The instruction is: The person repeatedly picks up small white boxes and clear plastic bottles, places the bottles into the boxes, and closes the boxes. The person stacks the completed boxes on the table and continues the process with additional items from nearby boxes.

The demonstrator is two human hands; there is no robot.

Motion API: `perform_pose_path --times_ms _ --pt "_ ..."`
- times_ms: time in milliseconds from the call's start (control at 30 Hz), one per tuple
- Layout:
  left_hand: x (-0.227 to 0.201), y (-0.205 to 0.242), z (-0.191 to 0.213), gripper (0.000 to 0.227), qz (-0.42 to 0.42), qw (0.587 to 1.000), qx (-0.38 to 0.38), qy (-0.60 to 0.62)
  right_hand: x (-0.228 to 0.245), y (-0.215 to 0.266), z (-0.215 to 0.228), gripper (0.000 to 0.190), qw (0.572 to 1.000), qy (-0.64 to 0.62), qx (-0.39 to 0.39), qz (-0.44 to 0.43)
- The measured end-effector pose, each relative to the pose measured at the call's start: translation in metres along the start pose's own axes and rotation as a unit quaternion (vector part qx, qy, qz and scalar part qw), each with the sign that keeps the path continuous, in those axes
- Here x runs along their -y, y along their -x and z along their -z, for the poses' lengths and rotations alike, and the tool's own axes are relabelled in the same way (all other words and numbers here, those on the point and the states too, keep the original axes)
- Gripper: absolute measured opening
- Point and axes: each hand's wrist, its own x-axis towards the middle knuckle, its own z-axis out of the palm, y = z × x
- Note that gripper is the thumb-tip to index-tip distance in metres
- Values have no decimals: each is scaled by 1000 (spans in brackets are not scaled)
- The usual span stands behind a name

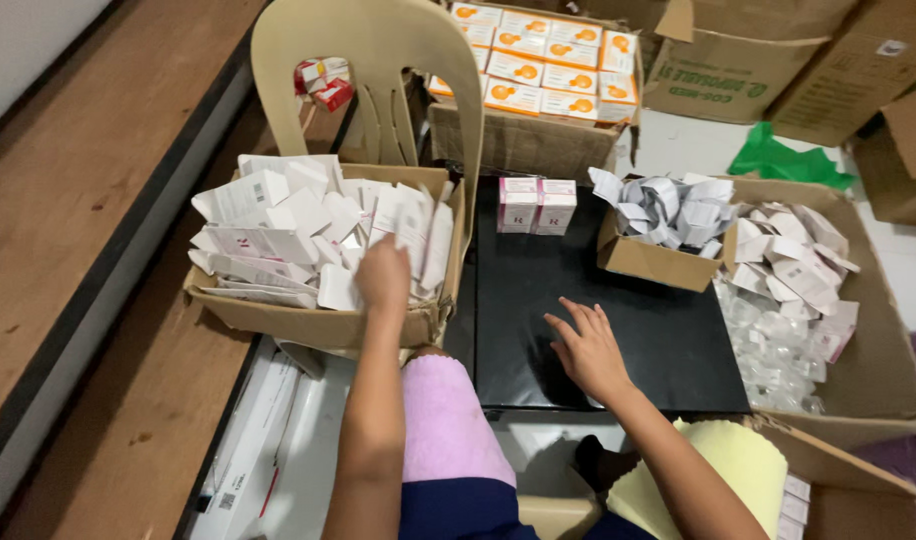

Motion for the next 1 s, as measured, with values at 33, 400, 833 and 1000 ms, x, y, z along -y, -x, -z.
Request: perform_pose_path --times_ms 33,400,833,1000 --pt "-1 4 5 29 -10 999 -41 15 1 5 6 50 1000 -1 -5 -9" --pt "-73 82 -62 27 -33 830 120 543 -26 18 20 64 838 -521 -101 -124" --pt "-135 178 -97 102 -53 871 216 437 -14 60 -19 77 844 -498 -58 -188" --pt "-124 168 -102 74 -18 849 288 442 -26 53 -2 82 816 -551 -109 -136"
